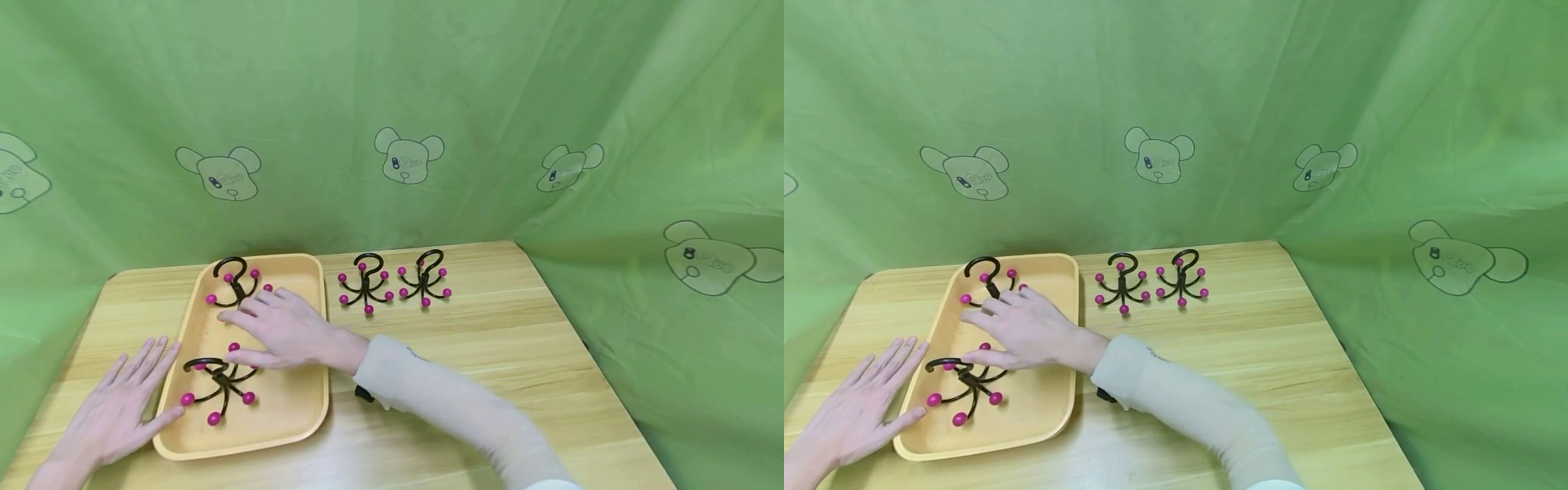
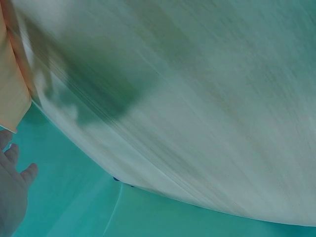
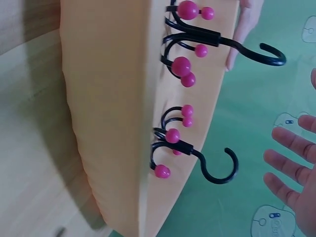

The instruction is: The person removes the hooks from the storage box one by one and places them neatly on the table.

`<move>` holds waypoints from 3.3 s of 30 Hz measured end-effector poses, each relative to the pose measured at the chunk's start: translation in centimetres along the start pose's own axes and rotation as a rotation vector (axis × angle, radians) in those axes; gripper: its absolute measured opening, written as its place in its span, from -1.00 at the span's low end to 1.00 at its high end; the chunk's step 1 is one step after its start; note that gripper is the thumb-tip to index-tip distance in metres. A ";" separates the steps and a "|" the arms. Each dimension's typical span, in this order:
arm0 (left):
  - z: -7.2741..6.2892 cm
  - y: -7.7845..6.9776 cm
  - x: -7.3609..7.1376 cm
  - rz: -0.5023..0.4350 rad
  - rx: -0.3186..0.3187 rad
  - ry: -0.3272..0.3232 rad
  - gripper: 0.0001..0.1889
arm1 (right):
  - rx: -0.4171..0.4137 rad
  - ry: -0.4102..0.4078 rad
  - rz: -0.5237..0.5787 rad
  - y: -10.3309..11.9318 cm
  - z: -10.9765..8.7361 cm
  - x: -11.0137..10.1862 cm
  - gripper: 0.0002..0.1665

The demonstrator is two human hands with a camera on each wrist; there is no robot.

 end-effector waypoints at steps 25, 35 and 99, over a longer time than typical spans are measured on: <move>-0.1 0.1 -0.1 0.008 -0.005 -0.007 0.12 | -0.118 0.127 -0.143 3.2 2.8 4.2 -0.27; 0.0 0.1 -0.1 0.007 0.002 -0.010 0.11 | -0.167 0.072 -0.128 4.1 3.2 3.6 -0.47; 0.0 0.1 0.0 0.004 0.010 -0.010 0.11 | -0.120 -0.259 -0.109 -2.2 -2.9 -3.8 -0.65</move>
Point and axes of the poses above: each hand's wrist, its own z-axis towards the middle knuckle, its own x-axis out of the palm, y = z × x, the point moved 9 cm from there along z, towards the middle knuckle, and after that the axes turned 5 degrees about x, right-handed, at the moved point
